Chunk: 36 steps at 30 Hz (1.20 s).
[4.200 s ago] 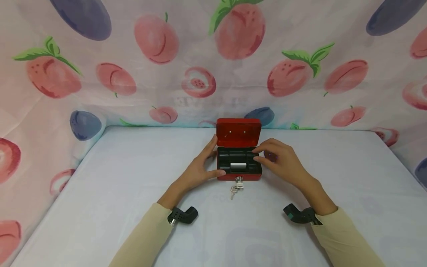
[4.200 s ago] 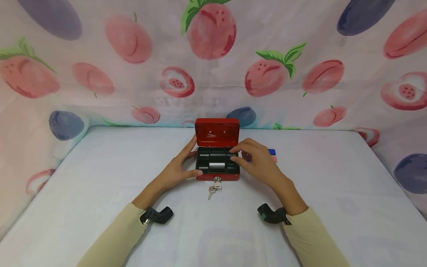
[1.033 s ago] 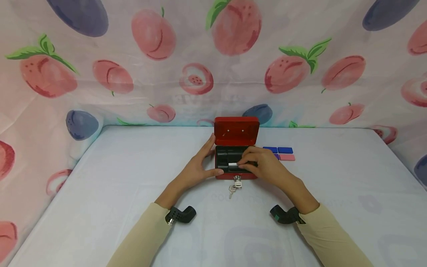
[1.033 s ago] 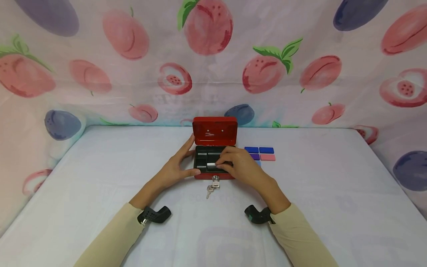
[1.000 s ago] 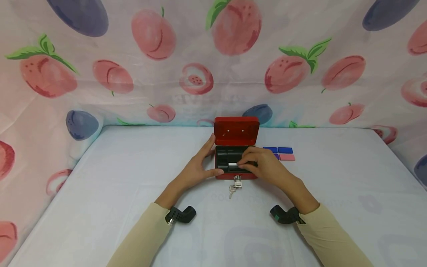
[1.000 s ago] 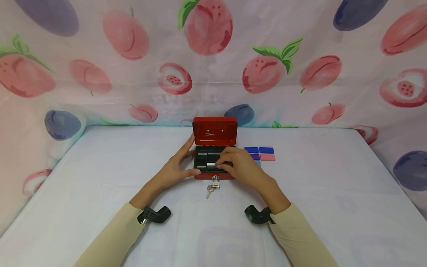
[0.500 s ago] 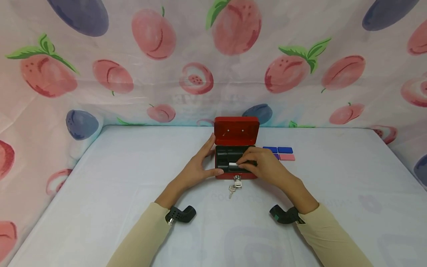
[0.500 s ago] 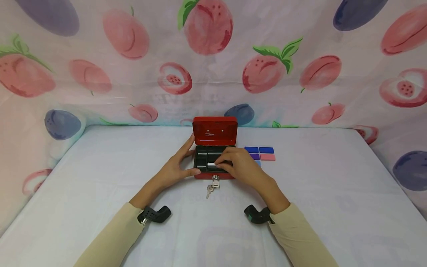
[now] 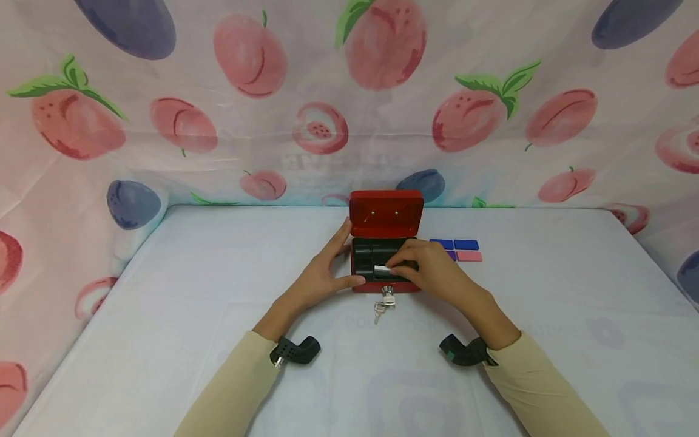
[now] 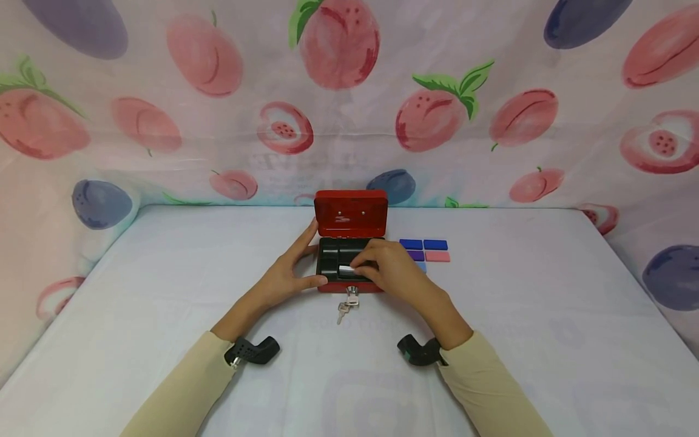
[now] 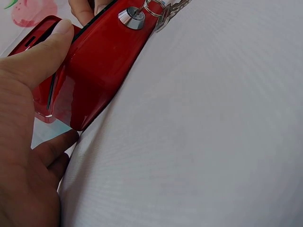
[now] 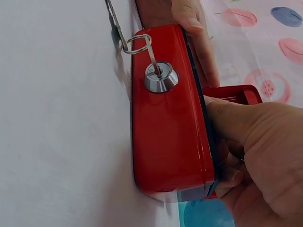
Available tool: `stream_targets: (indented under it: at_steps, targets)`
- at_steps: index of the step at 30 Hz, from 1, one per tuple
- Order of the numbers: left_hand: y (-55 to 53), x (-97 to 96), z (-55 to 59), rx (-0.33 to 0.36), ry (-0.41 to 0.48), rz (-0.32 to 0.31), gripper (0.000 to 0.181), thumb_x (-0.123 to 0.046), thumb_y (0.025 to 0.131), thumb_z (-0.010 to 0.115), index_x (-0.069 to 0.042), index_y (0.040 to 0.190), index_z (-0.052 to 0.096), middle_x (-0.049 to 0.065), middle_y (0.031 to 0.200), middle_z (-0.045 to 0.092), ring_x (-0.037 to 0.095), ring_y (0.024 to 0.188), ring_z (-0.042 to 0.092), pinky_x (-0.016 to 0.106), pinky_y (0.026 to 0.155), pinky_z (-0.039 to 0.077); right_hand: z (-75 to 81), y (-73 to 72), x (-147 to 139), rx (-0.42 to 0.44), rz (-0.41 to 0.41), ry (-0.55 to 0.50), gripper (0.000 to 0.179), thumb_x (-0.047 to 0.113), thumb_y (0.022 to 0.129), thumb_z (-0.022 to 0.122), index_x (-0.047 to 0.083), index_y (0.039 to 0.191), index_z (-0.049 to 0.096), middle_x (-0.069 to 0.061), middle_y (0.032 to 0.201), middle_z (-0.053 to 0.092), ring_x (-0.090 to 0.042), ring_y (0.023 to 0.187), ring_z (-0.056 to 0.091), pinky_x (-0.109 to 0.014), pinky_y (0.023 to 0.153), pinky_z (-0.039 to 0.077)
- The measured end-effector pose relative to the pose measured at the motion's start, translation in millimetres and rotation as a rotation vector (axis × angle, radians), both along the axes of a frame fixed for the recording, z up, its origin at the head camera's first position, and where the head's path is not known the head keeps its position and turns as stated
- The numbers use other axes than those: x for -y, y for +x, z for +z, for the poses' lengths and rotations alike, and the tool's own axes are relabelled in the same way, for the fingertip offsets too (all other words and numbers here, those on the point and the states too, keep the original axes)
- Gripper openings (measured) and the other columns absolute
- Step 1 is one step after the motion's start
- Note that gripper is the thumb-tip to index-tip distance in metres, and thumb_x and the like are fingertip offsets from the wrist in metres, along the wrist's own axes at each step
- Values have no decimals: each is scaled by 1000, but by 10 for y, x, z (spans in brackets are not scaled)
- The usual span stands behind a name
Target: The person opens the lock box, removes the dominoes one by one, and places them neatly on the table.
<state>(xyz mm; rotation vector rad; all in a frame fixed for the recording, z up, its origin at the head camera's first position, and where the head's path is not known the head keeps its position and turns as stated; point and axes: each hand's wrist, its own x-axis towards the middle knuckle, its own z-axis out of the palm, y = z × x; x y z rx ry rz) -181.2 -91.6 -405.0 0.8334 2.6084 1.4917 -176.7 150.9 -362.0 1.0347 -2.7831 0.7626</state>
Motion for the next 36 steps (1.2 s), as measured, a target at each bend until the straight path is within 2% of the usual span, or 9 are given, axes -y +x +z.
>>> stream_targets:
  at_steps: [12, 18, 24, 36]
  targets:
    - [-4, -6, 5, 0, 1, 0, 99, -38, 72, 72, -31, 143, 3, -17, 146, 2, 15, 123, 37, 40, 103, 23, 17, 7, 6, -2, -3, 13, 15, 14, 76, 71, 16, 91, 72, 5, 83, 57, -10, 77, 51, -25, 67, 46]
    - [5, 2, 11, 4, 0, 4, 99, -38, 73, 72, -32, 143, 3, -17, 146, 3, 16, 123, 36, 41, 103, 22, 41, 24, 36, 56, -44, 5, 11, 13, 79, 68, 15, 90, 71, 5, 84, 55, -10, 77, 51, -24, 67, 47]
    - [3, 6, 5, -7, 5, -4, 98, -37, 73, 72, -31, 143, 3, -15, 147, 2, 18, 123, 36, 41, 103, 23, 53, 45, 46, 51, -50, 35, 10, 13, 81, 66, 15, 90, 69, 4, 86, 52, -11, 78, 49, -25, 69, 47]
    - [8, 0, 8, -6, 7, 0, 98, -36, 73, 72, -30, 143, 4, -14, 147, 3, 17, 124, 36, 40, 103, 23, 62, 34, 12, 64, -56, -8, 8, 15, 86, 60, 16, 94, 60, 7, 88, 50, -10, 78, 48, -23, 70, 46]
